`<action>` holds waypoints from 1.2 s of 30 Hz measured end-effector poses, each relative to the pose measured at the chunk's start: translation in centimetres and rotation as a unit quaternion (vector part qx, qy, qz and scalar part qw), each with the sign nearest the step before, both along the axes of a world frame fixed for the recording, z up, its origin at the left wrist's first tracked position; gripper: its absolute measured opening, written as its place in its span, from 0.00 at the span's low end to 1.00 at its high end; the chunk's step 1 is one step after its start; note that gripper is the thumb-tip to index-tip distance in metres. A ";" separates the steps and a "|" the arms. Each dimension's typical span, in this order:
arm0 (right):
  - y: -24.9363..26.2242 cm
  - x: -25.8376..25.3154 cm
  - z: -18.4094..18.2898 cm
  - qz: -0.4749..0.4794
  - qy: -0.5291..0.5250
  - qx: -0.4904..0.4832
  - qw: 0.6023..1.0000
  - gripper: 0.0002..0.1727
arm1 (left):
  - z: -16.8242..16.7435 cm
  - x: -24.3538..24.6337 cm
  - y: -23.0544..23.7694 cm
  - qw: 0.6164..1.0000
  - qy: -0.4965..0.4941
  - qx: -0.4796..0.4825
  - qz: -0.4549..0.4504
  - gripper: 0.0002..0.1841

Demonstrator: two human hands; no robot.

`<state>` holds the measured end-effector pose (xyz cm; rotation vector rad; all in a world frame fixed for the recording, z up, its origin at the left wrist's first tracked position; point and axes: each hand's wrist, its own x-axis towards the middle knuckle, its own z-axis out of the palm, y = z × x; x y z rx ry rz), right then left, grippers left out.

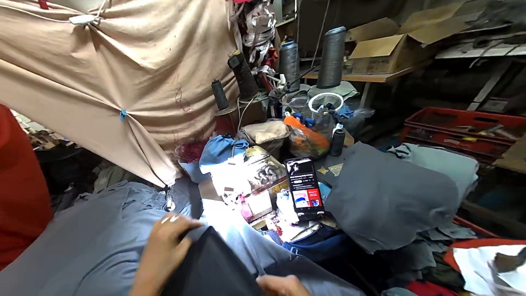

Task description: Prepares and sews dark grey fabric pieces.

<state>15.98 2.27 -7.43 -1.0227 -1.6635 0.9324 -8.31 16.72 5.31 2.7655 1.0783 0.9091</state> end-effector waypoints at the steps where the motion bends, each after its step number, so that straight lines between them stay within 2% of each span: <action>1: 1.0 0.2 -1.2 -0.029 -0.024 -0.032 0.999 0.12 | -1.4 1.4 2.1 0.999 0.016 -0.030 0.019 0.10; 2: 2.1 0.4 -2.5 -0.051 -0.048 -0.065 0.995 0.12 | -2.6 2.9 3.8 0.996 0.036 -0.074 0.043 0.08; 4: 4.3 1.3 -5.4 -0.069 -0.089 -0.126 0.986 0.13 | -4.6 5.5 6.3 0.979 0.074 -0.167 0.087 0.10; 6: 6.1 2.0 -7.4 -0.066 -0.119 -0.173 0.976 0.13 | -7.0 6.8 7.8 0.974 0.067 -0.196 0.088 0.13; 8: 7.3 2.4 -7.9 -0.078 -0.120 -0.183 0.973 0.14 | -8.5 7.1 8.1 0.976 0.035 -0.198 0.080 0.14; 12: 10.1 1.4 -7.6 -0.149 0.001 -0.111 0.983 0.18 | -8.4 6.1 7.4 0.971 0.020 -0.215 0.103 0.18; 14: 11.5 0.7 -7.0 -0.175 0.050 -0.075 0.980 0.17 | -8.2 5.4 7.2 0.968 0.010 -0.221 0.117 0.18; 16: 12.1 0.2 -6.5 -0.209 0.054 -0.039 0.976 0.14 | -8.0 5.2 6.7 0.970 -0.024 -0.210 0.119 0.15; 20: 12.2 -0.3 -6.1 -0.310 -0.010 0.023 0.950 0.13 | -8.5 6.3 6.4 0.974 -0.072 -0.174 0.130 0.13; 22: 12.7 -0.2 -6.5 -0.324 -0.006 0.039 0.945 0.13 | -9.1 7.3 6.5 0.968 -0.102 -0.182 0.137 0.10; 25: 13.4 0.3 -6.4 -0.294 0.006 0.010 0.956 0.15 | -10.2 8.5 6.5 0.967 -0.113 -0.170 0.155 0.12; 29: 13.5 1.6 -5.9 -0.170 0.010 -0.087 0.982 0.16 | -11.2 8.8 6.0 0.973 -0.111 -0.122 0.161 0.13; 31: 12.9 1.9 -6.1 -0.133 0.009 -0.132 0.982 0.16 | -11.5 8.6 5.6 0.974 -0.122 -0.109 0.156 0.12; 36: 10.7 1.4 -6.8 -0.088 0.093 -0.168 0.977 0.12 | -12.0 8.4 4.3 0.975 -0.134 -0.115 0.136 0.12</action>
